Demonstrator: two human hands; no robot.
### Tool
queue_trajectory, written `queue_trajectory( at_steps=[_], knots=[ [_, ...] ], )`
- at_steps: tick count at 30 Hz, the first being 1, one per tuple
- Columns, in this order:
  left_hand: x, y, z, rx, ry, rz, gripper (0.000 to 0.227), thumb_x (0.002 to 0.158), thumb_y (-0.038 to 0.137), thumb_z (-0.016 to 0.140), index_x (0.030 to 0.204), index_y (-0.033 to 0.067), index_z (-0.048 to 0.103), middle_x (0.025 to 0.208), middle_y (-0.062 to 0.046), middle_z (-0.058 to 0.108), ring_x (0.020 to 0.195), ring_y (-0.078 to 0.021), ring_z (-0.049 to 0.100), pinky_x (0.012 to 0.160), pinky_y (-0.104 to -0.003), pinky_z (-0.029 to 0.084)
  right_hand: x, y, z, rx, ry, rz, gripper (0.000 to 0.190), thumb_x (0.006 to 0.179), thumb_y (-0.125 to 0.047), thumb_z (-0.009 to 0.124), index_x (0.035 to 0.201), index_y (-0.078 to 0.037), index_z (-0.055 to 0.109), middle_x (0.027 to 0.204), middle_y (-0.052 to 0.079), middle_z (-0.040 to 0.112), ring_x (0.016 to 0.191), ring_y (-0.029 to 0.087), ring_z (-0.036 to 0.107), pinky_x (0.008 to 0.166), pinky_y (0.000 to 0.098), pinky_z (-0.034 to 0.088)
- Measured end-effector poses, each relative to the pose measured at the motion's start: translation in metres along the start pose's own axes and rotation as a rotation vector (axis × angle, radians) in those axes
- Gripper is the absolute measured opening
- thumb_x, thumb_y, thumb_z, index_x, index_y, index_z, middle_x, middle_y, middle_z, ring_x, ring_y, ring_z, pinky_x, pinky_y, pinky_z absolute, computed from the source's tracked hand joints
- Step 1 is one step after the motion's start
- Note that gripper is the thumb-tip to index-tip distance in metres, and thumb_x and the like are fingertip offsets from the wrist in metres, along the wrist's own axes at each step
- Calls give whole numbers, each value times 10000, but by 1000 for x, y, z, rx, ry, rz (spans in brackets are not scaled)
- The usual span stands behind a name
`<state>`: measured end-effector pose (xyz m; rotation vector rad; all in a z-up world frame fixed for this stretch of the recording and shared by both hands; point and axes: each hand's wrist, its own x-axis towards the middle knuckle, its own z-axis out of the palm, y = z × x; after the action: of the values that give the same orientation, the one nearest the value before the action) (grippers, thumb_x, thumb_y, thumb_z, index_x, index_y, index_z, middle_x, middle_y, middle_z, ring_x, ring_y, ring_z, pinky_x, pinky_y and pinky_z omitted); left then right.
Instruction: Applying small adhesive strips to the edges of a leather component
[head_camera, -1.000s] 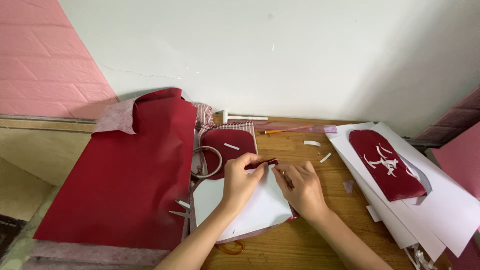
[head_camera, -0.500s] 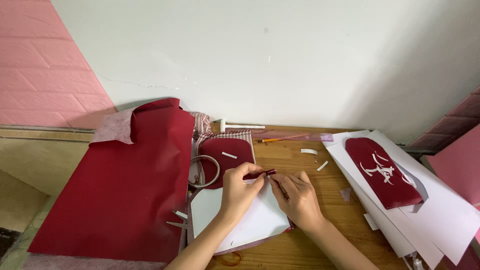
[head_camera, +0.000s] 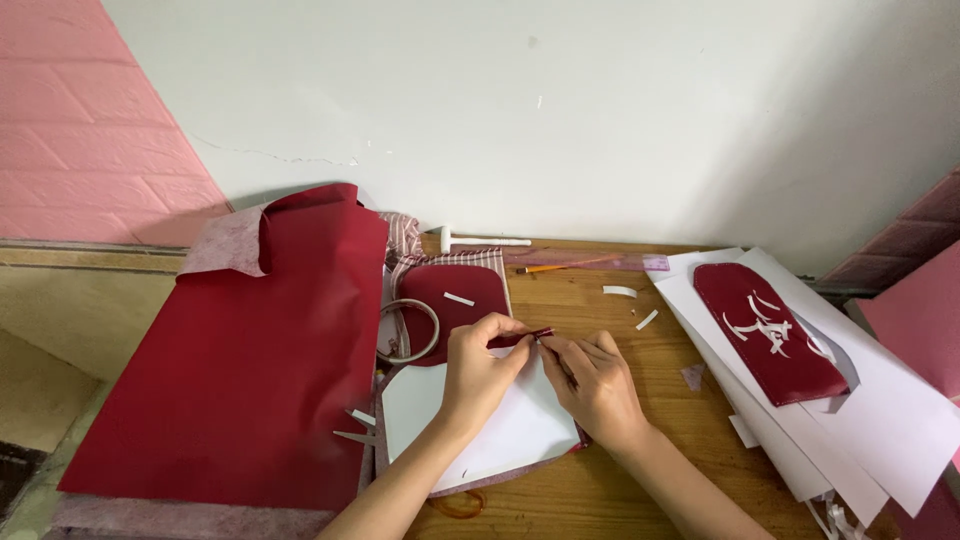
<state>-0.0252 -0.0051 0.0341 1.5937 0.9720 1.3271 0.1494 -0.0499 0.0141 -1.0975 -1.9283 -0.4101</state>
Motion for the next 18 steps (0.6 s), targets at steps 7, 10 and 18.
queue_trajectory(
  at_steps=[7, 10, 18],
  knots=[
    [-5, -25, 3, 279, -40, 105, 149, 868, 150, 822, 1012, 190, 821, 1007, 69, 834, 1027, -176, 643, 969, -305, 456, -5, 0, 3, 16, 19, 33, 84, 1010, -26, 742, 1078, -8, 697, 881, 16, 768, 630, 147, 649, 745, 305, 434],
    [-7, -26, 4, 335, -34, 211, 109, 894, 104, 802, 977, 175, 804, 962, 87, 826, 914, -198, 590, 888, -313, 443, -9, 0, 5, -6, 7, 67, 64, 1034, -50, 714, 1065, -22, 665, 795, 8, 718, 619, 169, 636, 737, 322, 434],
    [-5, -24, 6, 322, -131, 295, 100, 898, 55, 767, 927, 148, 791, 920, 71, 839, 789, -152, 663, 926, -336, 398, -14, 2, 8, 0, -36, 159, 41, 1042, -48, 676, 1026, -49, 638, 925, 49, 786, 649, 198, 676, 810, 331, 465]
  ],
)
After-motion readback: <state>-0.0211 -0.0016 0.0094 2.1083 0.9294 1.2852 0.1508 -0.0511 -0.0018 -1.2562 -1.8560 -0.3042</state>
